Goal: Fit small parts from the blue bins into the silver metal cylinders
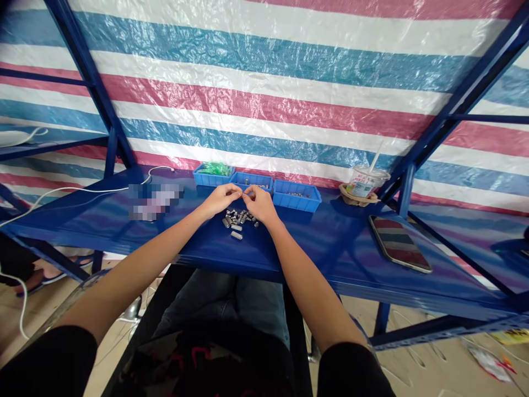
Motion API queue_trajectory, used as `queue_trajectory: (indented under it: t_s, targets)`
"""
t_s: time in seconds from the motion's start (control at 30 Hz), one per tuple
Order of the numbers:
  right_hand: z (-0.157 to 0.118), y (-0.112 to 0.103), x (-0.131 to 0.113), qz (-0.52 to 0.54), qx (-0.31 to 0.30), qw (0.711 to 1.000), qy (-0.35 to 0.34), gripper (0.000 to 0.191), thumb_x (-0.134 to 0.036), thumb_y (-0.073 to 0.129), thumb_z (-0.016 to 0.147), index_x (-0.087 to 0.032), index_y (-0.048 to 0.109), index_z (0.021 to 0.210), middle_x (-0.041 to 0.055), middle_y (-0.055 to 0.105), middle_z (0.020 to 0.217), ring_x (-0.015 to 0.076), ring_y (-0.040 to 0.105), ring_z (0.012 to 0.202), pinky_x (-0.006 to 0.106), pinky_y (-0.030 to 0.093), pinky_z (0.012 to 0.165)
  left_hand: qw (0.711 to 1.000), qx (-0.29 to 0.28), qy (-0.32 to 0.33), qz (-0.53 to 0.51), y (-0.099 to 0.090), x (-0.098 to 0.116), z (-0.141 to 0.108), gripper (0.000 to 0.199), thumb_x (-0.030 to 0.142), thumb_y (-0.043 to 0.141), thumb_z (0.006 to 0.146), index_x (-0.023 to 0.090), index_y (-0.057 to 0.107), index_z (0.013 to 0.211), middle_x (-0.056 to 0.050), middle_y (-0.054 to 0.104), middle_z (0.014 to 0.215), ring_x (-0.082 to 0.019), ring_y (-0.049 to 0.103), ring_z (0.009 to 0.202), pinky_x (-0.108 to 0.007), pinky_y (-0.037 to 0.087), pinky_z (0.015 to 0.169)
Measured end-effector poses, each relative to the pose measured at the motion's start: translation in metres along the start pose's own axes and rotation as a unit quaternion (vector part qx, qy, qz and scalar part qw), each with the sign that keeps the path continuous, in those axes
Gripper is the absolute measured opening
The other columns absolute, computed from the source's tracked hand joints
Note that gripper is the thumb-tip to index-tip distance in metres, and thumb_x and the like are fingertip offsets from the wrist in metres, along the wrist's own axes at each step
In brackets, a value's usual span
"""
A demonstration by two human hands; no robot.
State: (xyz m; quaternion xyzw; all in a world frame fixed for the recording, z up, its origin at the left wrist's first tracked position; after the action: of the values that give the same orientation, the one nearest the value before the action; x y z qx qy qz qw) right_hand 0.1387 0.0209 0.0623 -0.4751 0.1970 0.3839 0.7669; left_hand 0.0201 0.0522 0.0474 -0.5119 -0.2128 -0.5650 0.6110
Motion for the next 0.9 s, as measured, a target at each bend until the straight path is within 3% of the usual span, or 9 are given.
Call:
queue_trajectory:
  t_s: [0.27, 0.5, 0.7, 0.9]
  targets:
    - [0.005, 0.008, 0.014, 0.072, -0.038, 0.996, 0.041, 0.022, -0.036, 0.049, 0.079, -0.017, 0.057, 0.073, 0.0013, 0.06, 0.065, 0.0133, 0.053, 0.062, 0.027, 0.042, 0.063, 0.998, -0.035, 0.042, -0.033, 0.006, 0.012, -0.003, 0.017, 0.023, 0.056, 0.078, 0.015, 0.06, 0.093, 0.001, 0.06, 0.066, -0.012, 0.056, 0.067, -0.028, 0.043, 0.072]
    - [0.004, 0.009, 0.007, 0.129, -0.032, 0.991, 0.028, 0.014, -0.03, 0.057, 0.072, -0.017, 0.055, 0.073, 0.0012, 0.06, 0.067, 0.0123, 0.052, 0.061, 0.027, 0.042, 0.062, 0.998, -0.013, -0.001, -0.054, 0.001, 0.003, -0.002, 0.02, 0.032, 0.054, 0.081, 0.014, 0.062, 0.088, -0.003, 0.065, 0.079, -0.014, 0.059, 0.077, -0.028, 0.044, 0.075]
    - [0.003, 0.01, 0.011, 0.147, -0.038, 0.987, 0.048, 0.02, -0.037, 0.058, 0.073, -0.017, 0.056, 0.078, 0.0004, 0.058, 0.067, 0.0127, 0.053, 0.062, 0.028, 0.043, 0.061, 0.996, 0.002, 0.017, -0.087, -0.002, 0.007, -0.001, 0.018, 0.027, 0.059, 0.077, 0.014, 0.06, 0.09, -0.003, 0.065, 0.08, -0.013, 0.058, 0.075, -0.028, 0.044, 0.074]
    - [0.005, 0.006, 0.011, 0.137, -0.03, 0.99, 0.02, 0.017, -0.034, 0.054, 0.075, -0.018, 0.057, 0.08, -0.0009, 0.057, 0.064, 0.0132, 0.053, 0.061, 0.028, 0.043, 0.061, 0.993, -0.001, 0.047, -0.104, -0.002, 0.018, -0.002, 0.02, 0.023, 0.064, 0.073, 0.013, 0.059, 0.089, -0.004, 0.065, 0.081, -0.014, 0.059, 0.076, -0.031, 0.045, 0.079]
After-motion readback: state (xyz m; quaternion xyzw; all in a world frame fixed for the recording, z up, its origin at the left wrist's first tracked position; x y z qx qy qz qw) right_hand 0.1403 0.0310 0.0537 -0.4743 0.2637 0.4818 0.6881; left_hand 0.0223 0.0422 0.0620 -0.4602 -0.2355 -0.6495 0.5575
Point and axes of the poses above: each hand's wrist, its own z-axis towards the middle knuckle, its own y-axis out of the palm, x = y × z, the point moved 9 cm from there along z, towards the middle knuckle
